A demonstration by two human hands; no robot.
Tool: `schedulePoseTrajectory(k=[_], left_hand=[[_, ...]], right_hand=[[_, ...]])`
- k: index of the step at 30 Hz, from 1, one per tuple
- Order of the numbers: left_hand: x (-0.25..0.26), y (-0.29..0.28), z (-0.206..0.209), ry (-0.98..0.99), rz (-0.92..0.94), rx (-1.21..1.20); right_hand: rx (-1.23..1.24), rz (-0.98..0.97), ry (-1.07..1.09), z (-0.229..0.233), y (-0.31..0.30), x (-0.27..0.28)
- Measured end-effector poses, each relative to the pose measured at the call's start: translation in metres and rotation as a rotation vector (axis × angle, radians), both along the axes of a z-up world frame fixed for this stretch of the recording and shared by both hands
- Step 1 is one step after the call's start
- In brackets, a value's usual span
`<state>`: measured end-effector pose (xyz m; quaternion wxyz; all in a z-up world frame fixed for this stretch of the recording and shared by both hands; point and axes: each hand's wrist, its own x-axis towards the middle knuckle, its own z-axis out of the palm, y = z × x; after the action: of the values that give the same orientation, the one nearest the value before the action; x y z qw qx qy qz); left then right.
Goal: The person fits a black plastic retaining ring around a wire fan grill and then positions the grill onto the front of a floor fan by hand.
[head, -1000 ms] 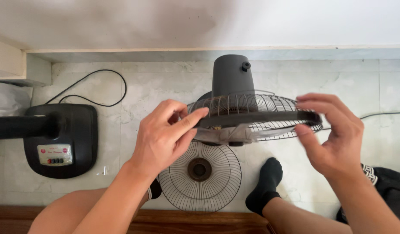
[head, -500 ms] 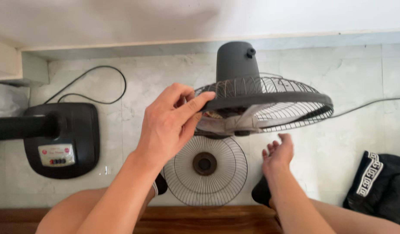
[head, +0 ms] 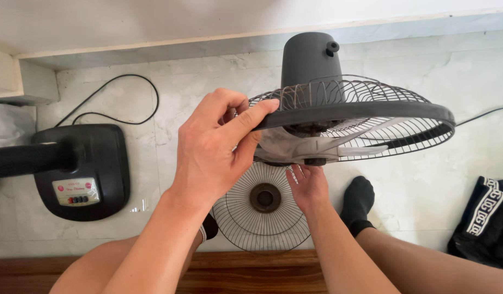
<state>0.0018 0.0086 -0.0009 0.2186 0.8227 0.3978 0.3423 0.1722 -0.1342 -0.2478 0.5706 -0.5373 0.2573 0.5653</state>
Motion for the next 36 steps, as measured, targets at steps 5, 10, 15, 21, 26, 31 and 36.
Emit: schedulePoseTrajectory(k=[5,10,15,21,26,31,36], left_hand=[[0.001,-0.001,-0.002,-0.013,0.009,0.001],[0.001,-0.002,0.0,-0.008,0.017,-0.013],[0.001,-0.002,-0.003,0.003,0.022,-0.009],[0.001,-0.001,-0.001,-0.003,0.026,-0.029],[0.002,-0.002,-0.005,-0.025,0.032,-0.016],[0.001,-0.003,-0.004,-0.016,0.037,-0.028],[0.001,-0.001,-0.007,-0.029,0.022,-0.018]], right_hand=[[0.052,-0.04,0.043,0.015,0.006,-0.01],[0.079,-0.016,0.009,0.01,0.006,-0.01],[0.102,-0.002,-0.049,-0.015,0.002,-0.011],[0.043,-0.008,-0.102,-0.023,-0.004,-0.022],[0.07,-0.046,-0.08,-0.025,-0.019,-0.02],[0.157,-0.082,-0.05,-0.023,-0.027,-0.017],[0.106,-0.062,-0.024,-0.02,-0.024,-0.018]])
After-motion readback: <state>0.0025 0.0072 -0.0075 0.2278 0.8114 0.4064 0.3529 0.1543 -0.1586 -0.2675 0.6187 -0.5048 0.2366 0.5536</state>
